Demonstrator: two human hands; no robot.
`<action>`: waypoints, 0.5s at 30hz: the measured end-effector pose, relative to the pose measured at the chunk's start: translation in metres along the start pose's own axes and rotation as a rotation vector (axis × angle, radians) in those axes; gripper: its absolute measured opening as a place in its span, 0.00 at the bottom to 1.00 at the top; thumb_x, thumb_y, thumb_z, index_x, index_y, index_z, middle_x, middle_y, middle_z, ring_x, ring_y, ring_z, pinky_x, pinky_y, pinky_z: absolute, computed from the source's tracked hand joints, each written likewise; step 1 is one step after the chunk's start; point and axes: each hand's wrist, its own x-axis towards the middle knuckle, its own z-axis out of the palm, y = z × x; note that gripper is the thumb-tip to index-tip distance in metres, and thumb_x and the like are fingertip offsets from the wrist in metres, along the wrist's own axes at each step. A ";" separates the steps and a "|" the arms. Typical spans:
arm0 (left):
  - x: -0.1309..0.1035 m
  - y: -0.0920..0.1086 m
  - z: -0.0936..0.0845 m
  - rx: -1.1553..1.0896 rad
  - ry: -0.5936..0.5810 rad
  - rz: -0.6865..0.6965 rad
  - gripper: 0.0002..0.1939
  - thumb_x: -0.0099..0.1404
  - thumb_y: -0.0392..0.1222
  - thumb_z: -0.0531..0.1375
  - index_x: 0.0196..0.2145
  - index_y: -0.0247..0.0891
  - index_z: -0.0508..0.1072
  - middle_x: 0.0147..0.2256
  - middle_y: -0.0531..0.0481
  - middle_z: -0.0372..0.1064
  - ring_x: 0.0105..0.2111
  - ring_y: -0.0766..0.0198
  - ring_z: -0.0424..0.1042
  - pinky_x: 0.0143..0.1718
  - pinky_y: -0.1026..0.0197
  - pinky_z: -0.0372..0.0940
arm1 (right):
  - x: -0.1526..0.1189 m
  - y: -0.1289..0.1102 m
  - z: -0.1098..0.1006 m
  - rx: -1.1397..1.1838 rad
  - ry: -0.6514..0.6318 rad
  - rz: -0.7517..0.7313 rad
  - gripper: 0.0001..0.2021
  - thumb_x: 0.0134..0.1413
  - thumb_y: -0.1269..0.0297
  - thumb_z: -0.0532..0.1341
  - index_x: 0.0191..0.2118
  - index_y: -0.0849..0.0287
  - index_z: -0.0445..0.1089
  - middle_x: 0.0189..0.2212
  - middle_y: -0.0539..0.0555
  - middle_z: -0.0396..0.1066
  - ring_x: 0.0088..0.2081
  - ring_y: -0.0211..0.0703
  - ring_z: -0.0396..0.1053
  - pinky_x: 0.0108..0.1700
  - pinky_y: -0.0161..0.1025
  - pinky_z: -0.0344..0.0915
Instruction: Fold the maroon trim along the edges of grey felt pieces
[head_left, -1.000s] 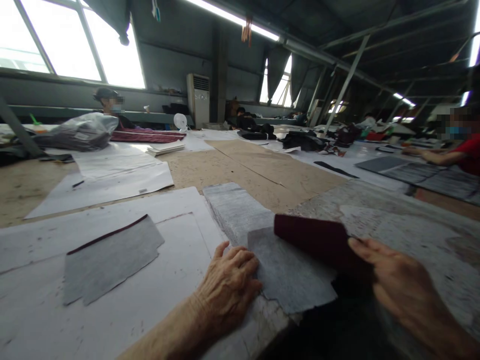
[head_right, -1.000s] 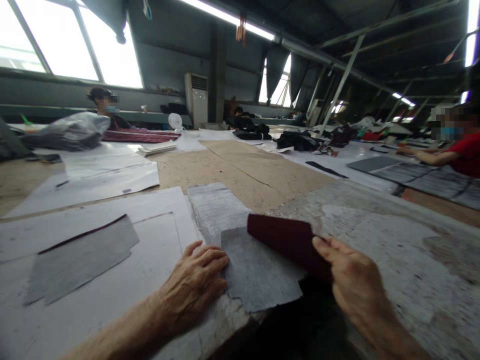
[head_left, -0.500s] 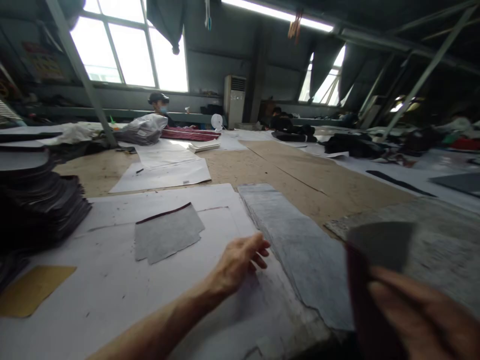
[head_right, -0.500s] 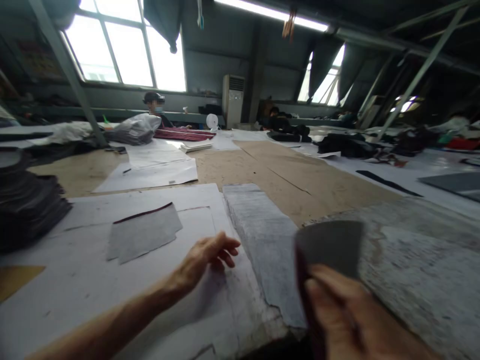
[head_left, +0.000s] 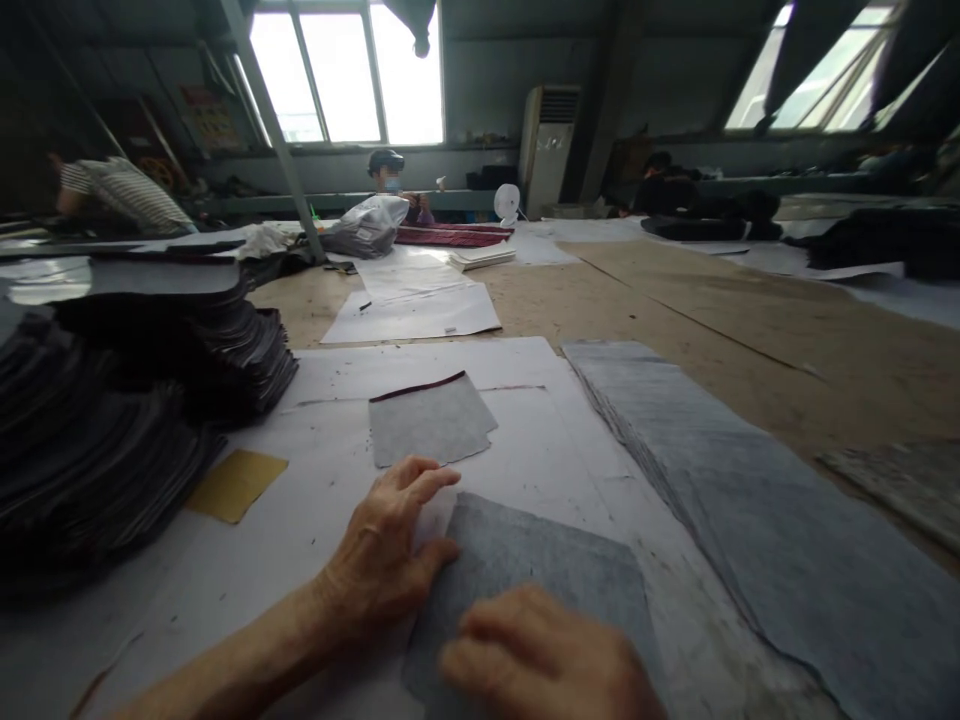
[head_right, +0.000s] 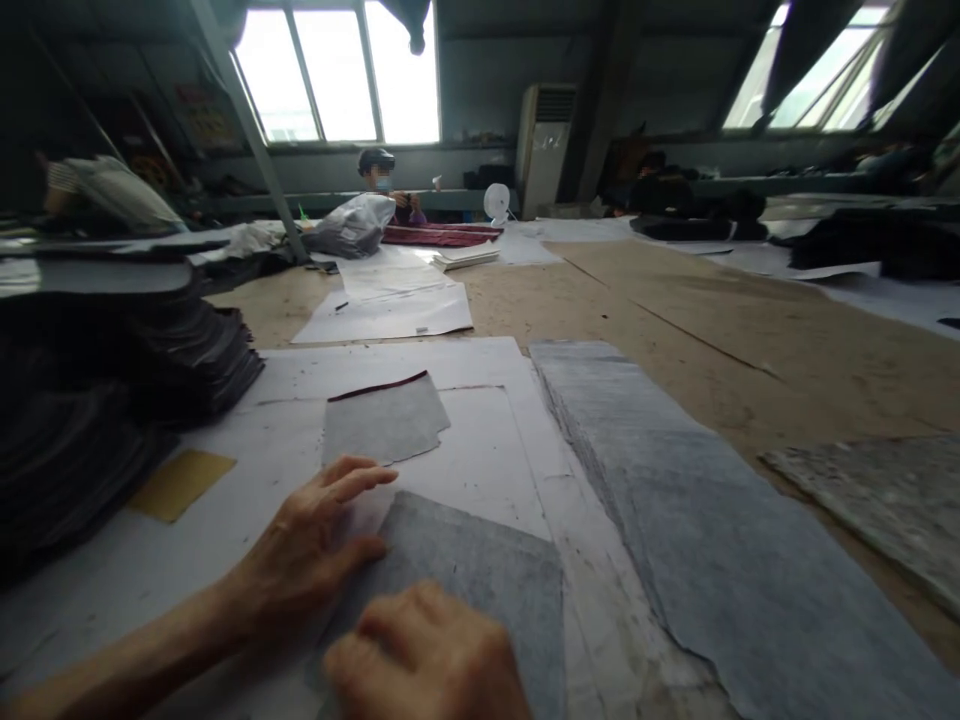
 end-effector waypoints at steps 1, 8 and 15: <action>-0.004 -0.001 0.001 0.016 0.028 0.078 0.21 0.53 0.32 0.56 0.47 0.39 0.67 0.45 0.45 0.63 0.44 0.56 0.63 0.46 0.50 0.61 | 0.009 0.008 -0.010 -0.047 -0.047 0.066 0.06 0.55 0.66 0.53 0.33 0.55 0.68 0.28 0.50 0.70 0.30 0.40 0.67 0.30 0.35 0.65; -0.012 0.006 0.001 -0.029 -0.146 0.304 0.13 0.61 0.30 0.52 0.40 0.39 0.71 0.35 0.48 0.68 0.36 0.60 0.64 0.40 0.54 0.61 | 0.050 0.051 -0.028 -0.399 -0.465 0.374 0.12 0.41 0.71 0.63 0.37 0.59 0.71 0.32 0.53 0.71 0.36 0.47 0.67 0.39 0.42 0.66; -0.006 -0.004 -0.003 -0.099 -0.142 0.415 0.12 0.62 0.29 0.50 0.40 0.34 0.70 0.35 0.46 0.68 0.34 0.61 0.64 0.37 0.55 0.62 | 0.049 0.052 -0.019 -0.306 -0.370 0.304 0.08 0.44 0.77 0.60 0.28 0.57 0.73 0.27 0.51 0.66 0.33 0.42 0.63 0.34 0.37 0.61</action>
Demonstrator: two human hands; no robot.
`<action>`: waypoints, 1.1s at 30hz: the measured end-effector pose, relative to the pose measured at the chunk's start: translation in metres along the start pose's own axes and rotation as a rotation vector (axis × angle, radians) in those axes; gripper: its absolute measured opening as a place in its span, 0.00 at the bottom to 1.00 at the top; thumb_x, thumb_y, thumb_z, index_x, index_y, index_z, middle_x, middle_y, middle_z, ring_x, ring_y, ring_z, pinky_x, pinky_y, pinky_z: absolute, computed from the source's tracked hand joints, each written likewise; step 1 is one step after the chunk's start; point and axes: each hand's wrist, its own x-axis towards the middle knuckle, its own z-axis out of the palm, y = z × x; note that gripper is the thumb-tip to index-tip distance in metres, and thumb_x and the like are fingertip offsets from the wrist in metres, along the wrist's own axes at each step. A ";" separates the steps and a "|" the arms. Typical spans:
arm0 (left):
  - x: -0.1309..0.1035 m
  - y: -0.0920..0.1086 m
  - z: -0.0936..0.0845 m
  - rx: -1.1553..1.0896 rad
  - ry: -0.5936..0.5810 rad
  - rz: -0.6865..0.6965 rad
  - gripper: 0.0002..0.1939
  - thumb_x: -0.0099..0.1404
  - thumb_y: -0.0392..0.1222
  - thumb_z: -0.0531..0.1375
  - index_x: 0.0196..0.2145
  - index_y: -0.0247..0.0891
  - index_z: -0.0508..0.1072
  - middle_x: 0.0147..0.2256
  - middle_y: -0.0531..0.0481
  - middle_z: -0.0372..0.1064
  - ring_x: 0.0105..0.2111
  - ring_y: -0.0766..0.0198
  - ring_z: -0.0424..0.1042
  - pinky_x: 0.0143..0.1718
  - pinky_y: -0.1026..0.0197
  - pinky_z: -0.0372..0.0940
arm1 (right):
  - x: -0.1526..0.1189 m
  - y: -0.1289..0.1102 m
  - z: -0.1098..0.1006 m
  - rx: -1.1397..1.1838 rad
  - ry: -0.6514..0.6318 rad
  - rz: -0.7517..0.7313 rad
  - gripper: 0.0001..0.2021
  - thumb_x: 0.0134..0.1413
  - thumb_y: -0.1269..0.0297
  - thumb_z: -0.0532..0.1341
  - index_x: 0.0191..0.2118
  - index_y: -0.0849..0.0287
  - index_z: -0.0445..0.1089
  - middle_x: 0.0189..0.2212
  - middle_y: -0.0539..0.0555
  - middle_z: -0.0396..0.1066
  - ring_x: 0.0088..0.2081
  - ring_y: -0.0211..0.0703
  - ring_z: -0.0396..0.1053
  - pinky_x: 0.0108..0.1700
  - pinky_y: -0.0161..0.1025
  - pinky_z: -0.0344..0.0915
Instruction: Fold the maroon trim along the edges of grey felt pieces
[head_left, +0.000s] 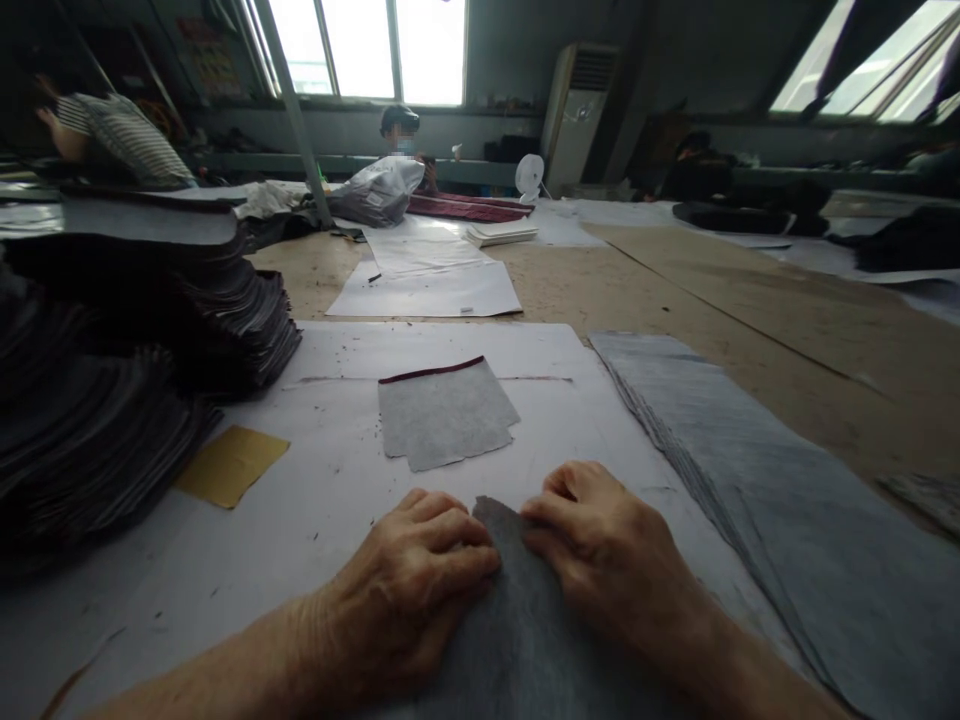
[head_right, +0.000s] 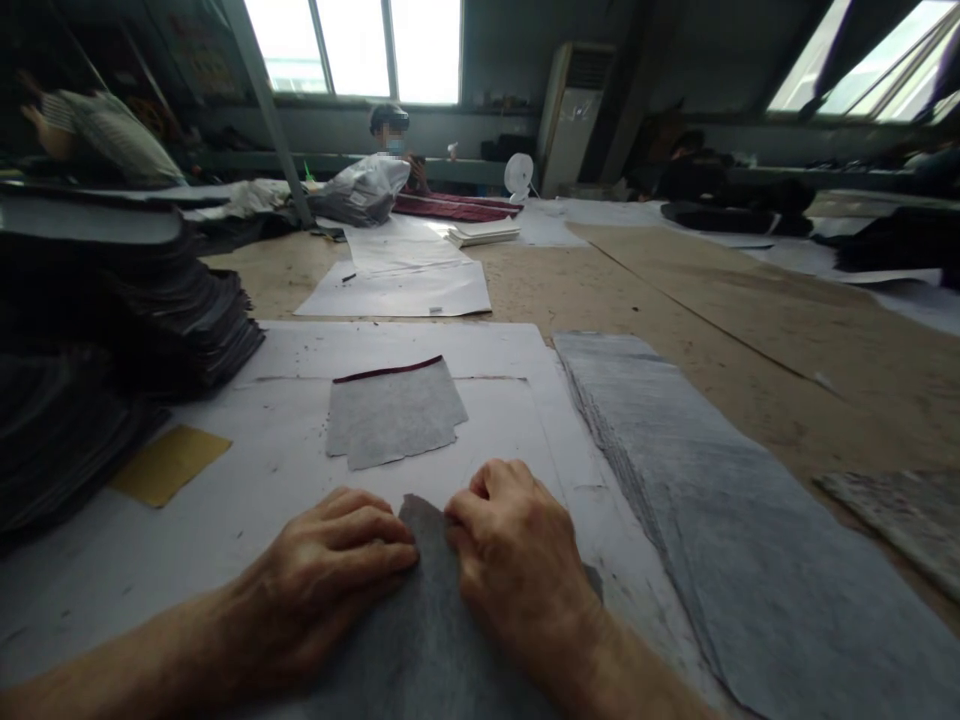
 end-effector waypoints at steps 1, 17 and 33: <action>0.000 -0.002 -0.001 -0.002 0.020 0.024 0.13 0.62 0.28 0.50 0.41 0.34 0.70 0.35 0.45 0.68 0.34 0.61 0.64 0.36 0.57 0.63 | -0.004 0.000 0.002 -0.016 0.067 -0.065 0.09 0.47 0.77 0.58 0.29 0.58 0.73 0.28 0.53 0.66 0.33 0.43 0.63 0.33 0.38 0.61; 0.021 -0.038 -0.003 0.204 0.088 0.195 0.11 0.58 0.26 0.52 0.35 0.33 0.71 0.31 0.46 0.67 0.31 0.62 0.63 0.34 0.55 0.60 | -0.019 0.008 0.009 -0.155 0.251 -0.397 0.14 0.57 0.78 0.50 0.42 0.69 0.71 0.28 0.56 0.68 0.31 0.43 0.62 0.31 0.41 0.63; 0.020 -0.032 -0.003 0.273 0.035 0.280 0.12 0.56 0.28 0.52 0.38 0.28 0.69 0.30 0.43 0.67 0.30 0.60 0.62 0.34 0.52 0.60 | -0.019 0.007 0.004 -0.274 0.154 -0.497 0.14 0.56 0.79 0.50 0.42 0.73 0.70 0.32 0.60 0.69 0.34 0.48 0.64 0.34 0.46 0.66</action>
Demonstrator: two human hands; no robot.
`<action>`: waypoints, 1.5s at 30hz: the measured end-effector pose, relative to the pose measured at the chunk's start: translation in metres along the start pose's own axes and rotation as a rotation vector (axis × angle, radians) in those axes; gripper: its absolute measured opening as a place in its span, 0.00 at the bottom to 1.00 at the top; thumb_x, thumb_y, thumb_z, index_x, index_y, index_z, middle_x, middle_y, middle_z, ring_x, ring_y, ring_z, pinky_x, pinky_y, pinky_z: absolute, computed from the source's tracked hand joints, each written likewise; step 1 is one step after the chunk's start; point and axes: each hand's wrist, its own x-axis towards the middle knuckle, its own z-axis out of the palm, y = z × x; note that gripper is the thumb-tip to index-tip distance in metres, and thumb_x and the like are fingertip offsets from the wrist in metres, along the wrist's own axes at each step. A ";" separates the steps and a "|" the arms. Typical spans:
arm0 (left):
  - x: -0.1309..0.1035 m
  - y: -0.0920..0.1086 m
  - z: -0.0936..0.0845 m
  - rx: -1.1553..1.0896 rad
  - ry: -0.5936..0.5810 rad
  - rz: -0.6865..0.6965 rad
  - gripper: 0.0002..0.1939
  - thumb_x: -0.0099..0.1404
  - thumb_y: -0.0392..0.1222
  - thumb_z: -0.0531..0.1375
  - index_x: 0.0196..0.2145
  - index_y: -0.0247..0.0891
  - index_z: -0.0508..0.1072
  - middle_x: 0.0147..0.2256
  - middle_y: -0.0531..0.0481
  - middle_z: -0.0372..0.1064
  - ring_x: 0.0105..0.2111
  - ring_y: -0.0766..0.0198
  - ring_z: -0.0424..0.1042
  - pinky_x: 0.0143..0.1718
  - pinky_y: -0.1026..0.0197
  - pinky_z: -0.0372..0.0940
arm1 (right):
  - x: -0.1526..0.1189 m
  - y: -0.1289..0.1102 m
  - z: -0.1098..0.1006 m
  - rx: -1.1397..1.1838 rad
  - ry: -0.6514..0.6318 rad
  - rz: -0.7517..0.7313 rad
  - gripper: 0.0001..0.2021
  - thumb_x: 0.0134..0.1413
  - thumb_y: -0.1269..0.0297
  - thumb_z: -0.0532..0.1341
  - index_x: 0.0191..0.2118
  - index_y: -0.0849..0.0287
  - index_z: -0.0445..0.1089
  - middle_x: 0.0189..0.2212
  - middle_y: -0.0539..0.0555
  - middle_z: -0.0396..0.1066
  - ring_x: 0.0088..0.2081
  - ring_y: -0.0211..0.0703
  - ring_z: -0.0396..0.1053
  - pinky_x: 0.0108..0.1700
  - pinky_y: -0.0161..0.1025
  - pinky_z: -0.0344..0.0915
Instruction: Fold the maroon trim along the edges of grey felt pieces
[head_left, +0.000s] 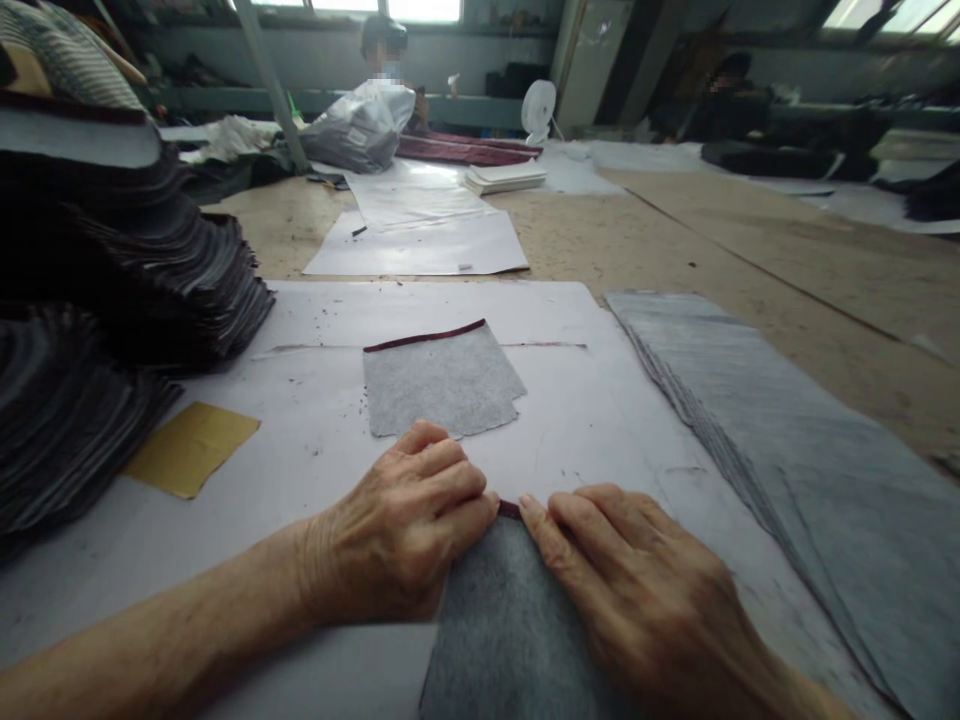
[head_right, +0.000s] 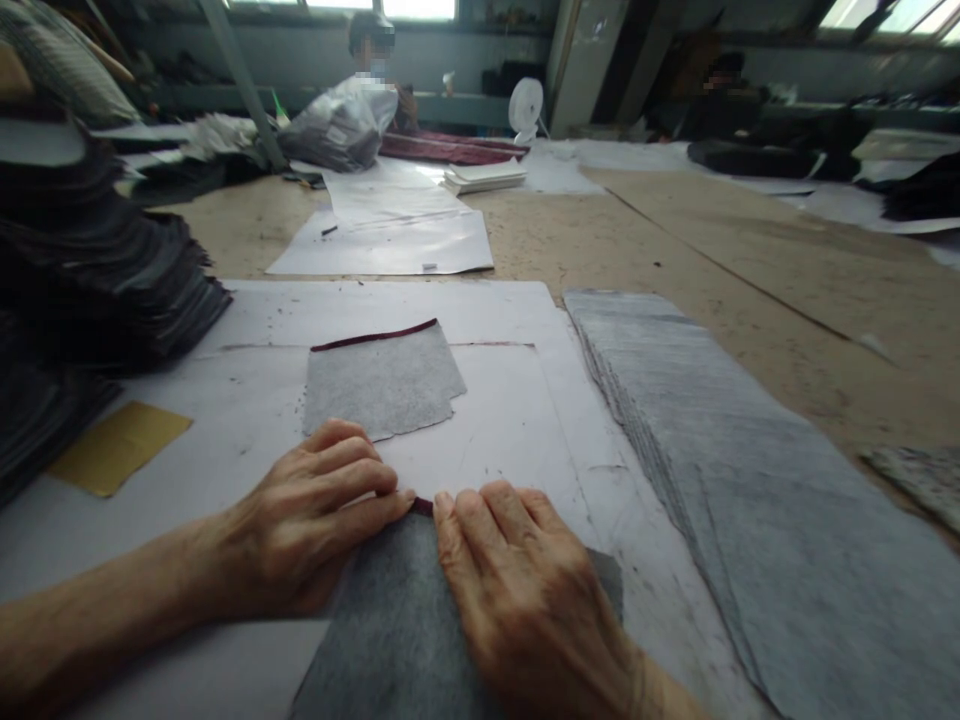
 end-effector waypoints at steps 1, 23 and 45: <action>0.000 0.000 0.000 0.008 -0.010 -0.003 0.12 0.56 0.28 0.52 0.38 0.29 0.69 0.29 0.44 0.67 0.29 0.60 0.62 0.34 0.52 0.59 | 0.000 0.000 0.000 0.002 -0.005 0.000 0.14 0.56 0.79 0.49 0.42 0.73 0.70 0.32 0.60 0.69 0.34 0.47 0.64 0.33 0.45 0.66; 0.013 0.033 0.005 -0.096 -0.089 -0.238 0.13 0.59 0.27 0.49 0.40 0.29 0.68 0.30 0.43 0.65 0.32 0.59 0.63 0.33 0.53 0.66 | 0.000 -0.004 0.002 0.032 -0.064 0.058 0.15 0.57 0.78 0.46 0.38 0.68 0.70 0.30 0.57 0.67 0.32 0.46 0.62 0.33 0.44 0.63; 0.022 0.024 -0.006 0.047 -0.311 -0.054 0.13 0.58 0.25 0.48 0.38 0.31 0.68 0.35 0.43 0.63 0.32 0.59 0.60 0.31 0.55 0.59 | -0.046 0.017 -0.020 0.068 0.028 0.142 0.15 0.60 0.75 0.46 0.38 0.68 0.70 0.31 0.57 0.68 0.35 0.44 0.63 0.36 0.43 0.65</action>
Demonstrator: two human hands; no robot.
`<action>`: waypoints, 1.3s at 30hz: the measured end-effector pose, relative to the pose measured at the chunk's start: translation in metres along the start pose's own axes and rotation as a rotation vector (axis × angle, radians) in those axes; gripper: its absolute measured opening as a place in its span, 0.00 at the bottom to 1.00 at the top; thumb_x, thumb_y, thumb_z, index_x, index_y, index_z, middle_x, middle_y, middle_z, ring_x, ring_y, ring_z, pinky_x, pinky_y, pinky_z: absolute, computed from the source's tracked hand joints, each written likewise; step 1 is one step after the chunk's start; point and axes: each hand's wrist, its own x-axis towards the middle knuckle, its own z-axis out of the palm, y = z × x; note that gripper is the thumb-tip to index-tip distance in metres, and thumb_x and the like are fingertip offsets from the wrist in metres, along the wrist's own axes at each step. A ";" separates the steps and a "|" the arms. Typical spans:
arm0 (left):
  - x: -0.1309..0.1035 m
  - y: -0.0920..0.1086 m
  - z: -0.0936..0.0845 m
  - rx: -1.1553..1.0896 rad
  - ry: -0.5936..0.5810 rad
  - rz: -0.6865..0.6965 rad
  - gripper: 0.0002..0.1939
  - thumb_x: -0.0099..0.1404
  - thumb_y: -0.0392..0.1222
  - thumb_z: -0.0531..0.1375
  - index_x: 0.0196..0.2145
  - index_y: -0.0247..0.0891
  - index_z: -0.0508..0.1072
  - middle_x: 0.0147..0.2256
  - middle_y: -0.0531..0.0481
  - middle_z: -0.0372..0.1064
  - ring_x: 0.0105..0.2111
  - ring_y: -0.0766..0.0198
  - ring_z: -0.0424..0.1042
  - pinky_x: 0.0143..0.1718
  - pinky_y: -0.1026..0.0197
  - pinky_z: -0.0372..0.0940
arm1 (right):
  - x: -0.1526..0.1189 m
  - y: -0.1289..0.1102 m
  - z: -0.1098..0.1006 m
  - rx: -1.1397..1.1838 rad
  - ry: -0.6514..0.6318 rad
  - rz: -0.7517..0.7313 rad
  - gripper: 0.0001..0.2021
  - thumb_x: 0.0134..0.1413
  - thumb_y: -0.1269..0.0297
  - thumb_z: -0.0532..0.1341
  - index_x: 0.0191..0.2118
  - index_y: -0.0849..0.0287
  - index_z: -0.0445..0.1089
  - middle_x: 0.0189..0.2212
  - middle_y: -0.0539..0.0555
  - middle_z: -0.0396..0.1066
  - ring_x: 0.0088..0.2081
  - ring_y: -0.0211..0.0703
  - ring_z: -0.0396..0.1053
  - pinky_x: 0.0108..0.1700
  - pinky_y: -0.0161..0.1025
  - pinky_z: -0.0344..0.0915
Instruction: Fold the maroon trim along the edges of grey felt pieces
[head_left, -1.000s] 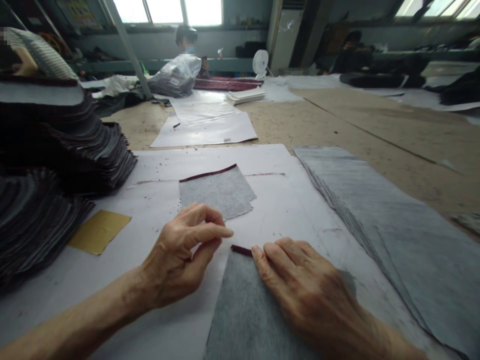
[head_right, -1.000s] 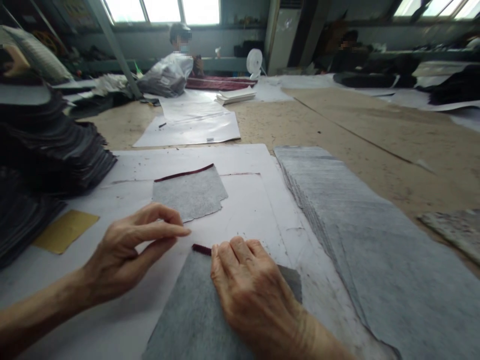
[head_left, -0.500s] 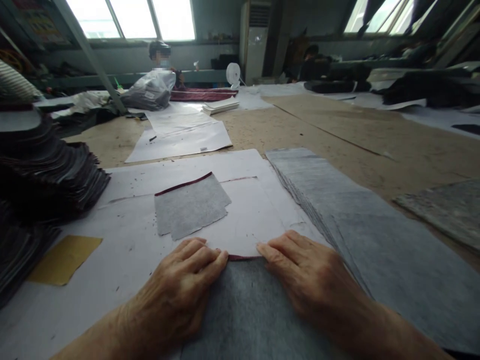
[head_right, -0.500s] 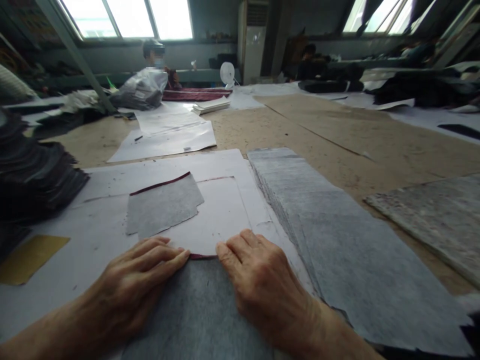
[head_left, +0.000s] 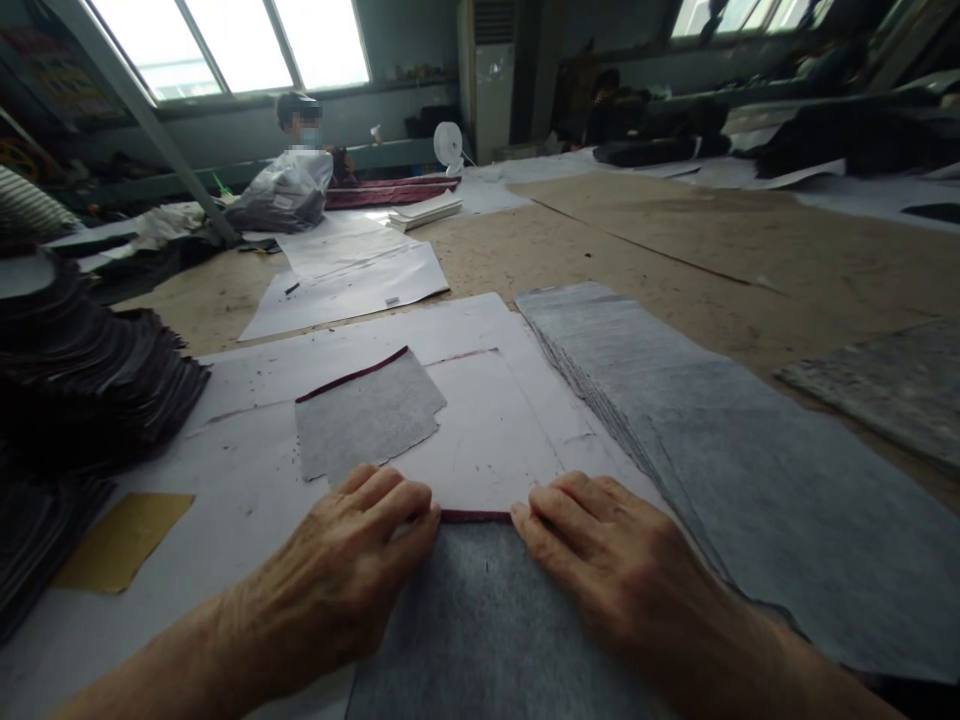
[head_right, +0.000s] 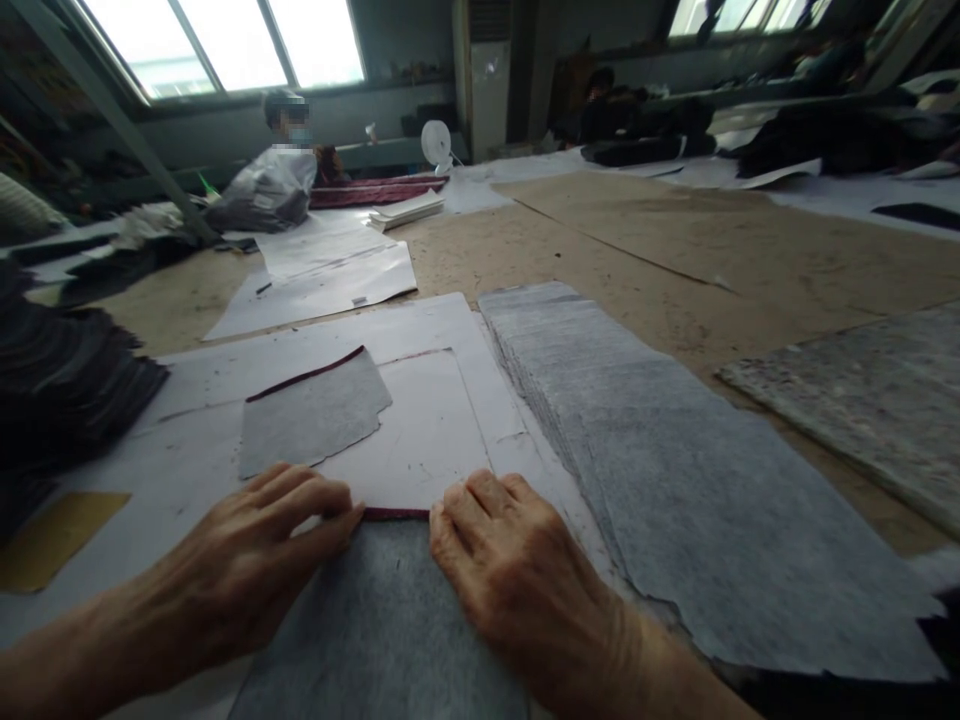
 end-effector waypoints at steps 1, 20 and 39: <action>0.000 0.001 0.000 0.001 -0.021 0.008 0.15 0.58 0.24 0.48 0.40 0.31 0.67 0.36 0.42 0.63 0.32 0.59 0.60 0.31 0.55 0.60 | 0.000 -0.001 -0.001 -0.002 -0.014 -0.006 0.15 0.60 0.75 0.46 0.38 0.68 0.70 0.32 0.57 0.68 0.36 0.44 0.63 0.36 0.43 0.65; 0.029 0.015 0.005 -0.397 0.067 -0.104 0.19 0.58 0.25 0.48 0.46 0.33 0.65 0.37 0.45 0.62 0.36 0.63 0.63 0.37 0.58 0.65 | 0.001 -0.005 0.001 -0.005 -0.031 -0.017 0.17 0.61 0.75 0.44 0.32 0.65 0.70 0.32 0.56 0.68 0.35 0.44 0.62 0.37 0.42 0.62; 0.055 0.025 0.009 -0.476 0.036 -0.177 0.21 0.58 0.29 0.52 0.49 0.40 0.67 0.39 0.48 0.63 0.37 0.63 0.65 0.36 0.60 0.65 | -0.032 0.014 -0.015 0.070 0.065 0.333 0.08 0.55 0.75 0.54 0.41 0.65 0.65 0.34 0.56 0.67 0.37 0.45 0.63 0.38 0.44 0.63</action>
